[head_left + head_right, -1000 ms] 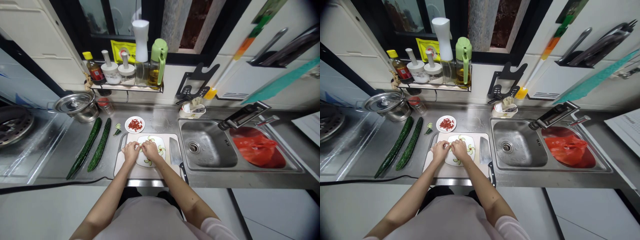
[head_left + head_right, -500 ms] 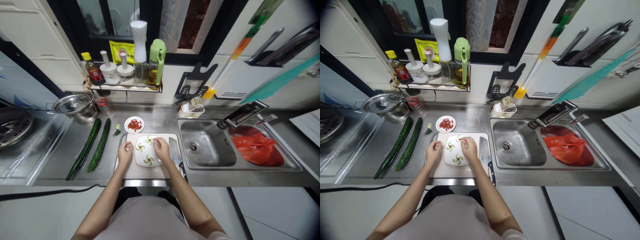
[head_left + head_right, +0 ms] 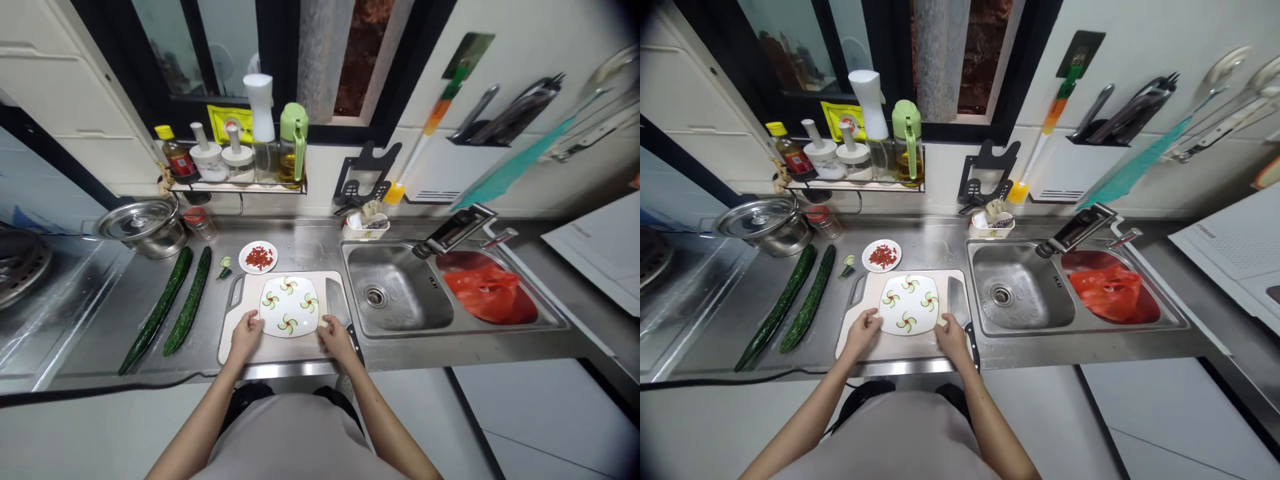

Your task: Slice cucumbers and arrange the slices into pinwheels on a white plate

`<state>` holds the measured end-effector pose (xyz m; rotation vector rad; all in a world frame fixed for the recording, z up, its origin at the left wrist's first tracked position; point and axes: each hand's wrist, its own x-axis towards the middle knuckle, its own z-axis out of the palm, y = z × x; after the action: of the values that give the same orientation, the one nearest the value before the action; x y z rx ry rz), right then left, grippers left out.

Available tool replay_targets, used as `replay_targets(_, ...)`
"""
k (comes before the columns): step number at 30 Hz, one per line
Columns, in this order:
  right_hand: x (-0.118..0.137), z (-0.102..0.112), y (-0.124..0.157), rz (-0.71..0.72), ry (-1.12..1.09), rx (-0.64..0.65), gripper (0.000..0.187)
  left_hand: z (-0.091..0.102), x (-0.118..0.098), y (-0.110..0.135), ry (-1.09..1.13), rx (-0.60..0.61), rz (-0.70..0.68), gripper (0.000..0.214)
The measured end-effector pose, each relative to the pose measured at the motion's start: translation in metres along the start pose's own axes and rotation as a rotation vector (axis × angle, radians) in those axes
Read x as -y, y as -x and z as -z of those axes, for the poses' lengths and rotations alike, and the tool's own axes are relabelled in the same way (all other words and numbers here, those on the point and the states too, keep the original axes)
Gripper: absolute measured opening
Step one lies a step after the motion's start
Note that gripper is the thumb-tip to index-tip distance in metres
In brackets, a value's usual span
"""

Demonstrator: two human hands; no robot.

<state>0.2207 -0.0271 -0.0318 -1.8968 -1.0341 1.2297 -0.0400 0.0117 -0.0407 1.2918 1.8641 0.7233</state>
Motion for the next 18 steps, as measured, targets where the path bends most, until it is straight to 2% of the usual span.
replay_targets(4,0.006,-0.012,-0.004,-0.094,-0.142,0.099,0.04,-0.008,-0.001,0.002,0.005,0.07,0.025,0.041)
replay_targets(9,0.015,-0.017,-0.009,-0.157,-0.206,0.125,0.03,-0.011,-0.003,0.003,0.06,0.127,0.057,0.037)
replay_targets(13,0.016,-0.021,-0.015,-0.168,-0.186,0.11,0.03,-0.011,-0.004,0.003,0.187,0.168,0.092,0.034)
replay_targets(18,0.019,-0.019,-0.013,-0.109,-0.217,0.119,0.032,-0.01,-0.008,0.006,0.39,0.179,0.12,0.03)
